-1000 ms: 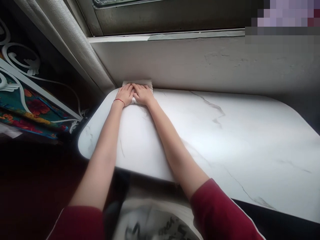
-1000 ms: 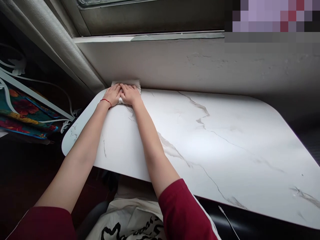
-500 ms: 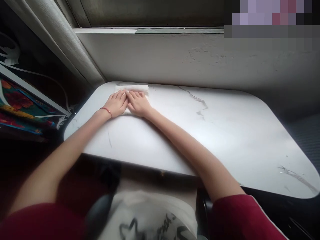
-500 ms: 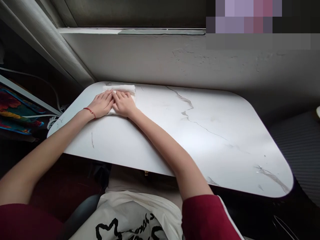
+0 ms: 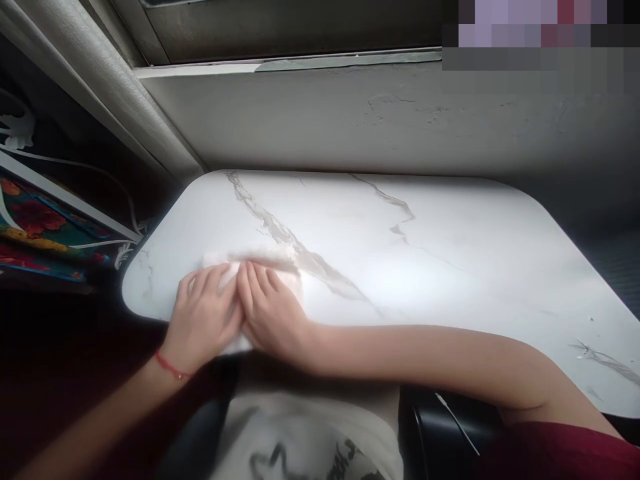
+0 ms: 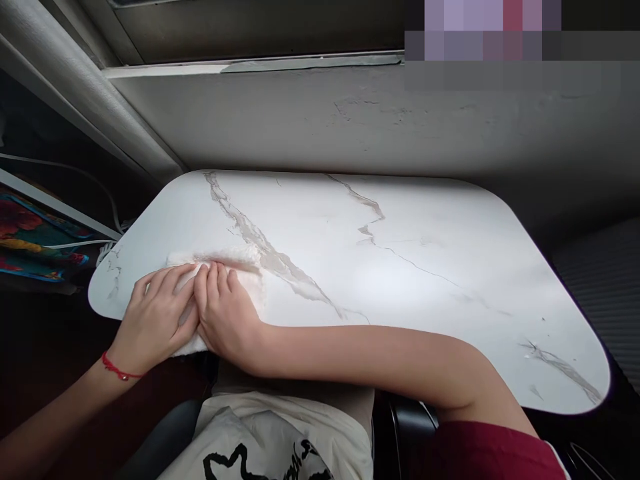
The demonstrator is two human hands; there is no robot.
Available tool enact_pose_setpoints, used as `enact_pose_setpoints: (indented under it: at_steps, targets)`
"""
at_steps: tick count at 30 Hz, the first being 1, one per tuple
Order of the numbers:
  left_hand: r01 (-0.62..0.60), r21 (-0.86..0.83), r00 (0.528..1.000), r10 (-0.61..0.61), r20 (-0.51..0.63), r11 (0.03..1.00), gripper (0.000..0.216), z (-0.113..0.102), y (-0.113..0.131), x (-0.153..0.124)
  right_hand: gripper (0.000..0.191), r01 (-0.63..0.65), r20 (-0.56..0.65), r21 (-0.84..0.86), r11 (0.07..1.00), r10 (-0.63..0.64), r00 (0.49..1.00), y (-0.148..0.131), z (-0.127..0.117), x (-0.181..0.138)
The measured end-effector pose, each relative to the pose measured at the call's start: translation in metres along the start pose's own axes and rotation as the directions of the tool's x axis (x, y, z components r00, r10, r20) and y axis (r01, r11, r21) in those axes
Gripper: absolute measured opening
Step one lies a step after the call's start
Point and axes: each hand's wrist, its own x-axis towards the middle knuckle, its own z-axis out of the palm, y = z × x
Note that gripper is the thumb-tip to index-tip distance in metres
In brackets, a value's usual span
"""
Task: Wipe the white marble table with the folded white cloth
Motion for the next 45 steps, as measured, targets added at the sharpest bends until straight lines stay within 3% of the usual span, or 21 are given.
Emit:
enact_pose_setpoints:
  at_steps: [4, 7, 10, 16, 24, 35, 39, 45]
  targets:
    - [0.006, -0.052, 0.998, -0.009, -0.061, 0.999, 0.05, 0.009, 0.0, 0.006, 0.05, -0.061, 0.022, -0.019, 0.998, 0.062, 0.998, -0.001, -0.015, 0.002]
    - [-0.003, -0.127, 0.999, -0.001, -0.035, 0.992, 0.058, 0.016, -0.003, 0.015, 0.048, -0.07, 0.01, -0.068, 0.995, 0.071, 0.997, 0.004, -0.017, 0.002]
    - [-0.02, -0.173, 0.999, 0.027, 0.035, 0.985, 0.06, 0.021, -0.007, 0.024, 0.058, -0.134, -0.043, -0.104, 0.986, 0.13, 0.991, 0.01, -0.006, 0.003]
    - [0.027, -0.208, 0.996, -0.009, 0.088, 0.978, 0.06, 0.034, -0.015, 0.055, 0.072, -0.23, -0.061, 0.071, 0.971, 0.235, 0.97, 0.037, 0.018, 0.014]
    - [0.09, -0.19, 0.993, -0.074, 0.088, 0.978, 0.06, 0.062, -0.025, 0.13, 0.071, -0.352, 0.017, 0.047, 0.935, 0.351, 0.936, 0.101, 0.036, 0.049]
    - [0.116, -0.252, 0.993, -0.11, 0.036, 0.961, 0.054, 0.099, 0.002, 0.253, 0.06, -0.334, -0.003, -0.115, 0.935, 0.336, 0.942, 0.252, 0.047, 0.067]
    - [0.142, -0.273, 0.99, -0.137, 0.039, 0.951, 0.053, 0.104, 0.007, 0.268, 0.058, -0.321, 0.024, -0.183, 0.929, 0.331, 0.943, 0.274, 0.046, 0.072]
    - [0.111, -0.323, 0.992, -0.125, -0.024, 0.94, 0.05, 0.111, 0.001, 0.273, 0.063, -0.316, 0.027, -0.25, 0.915, 0.333, 0.943, 0.277, 0.046, 0.072]
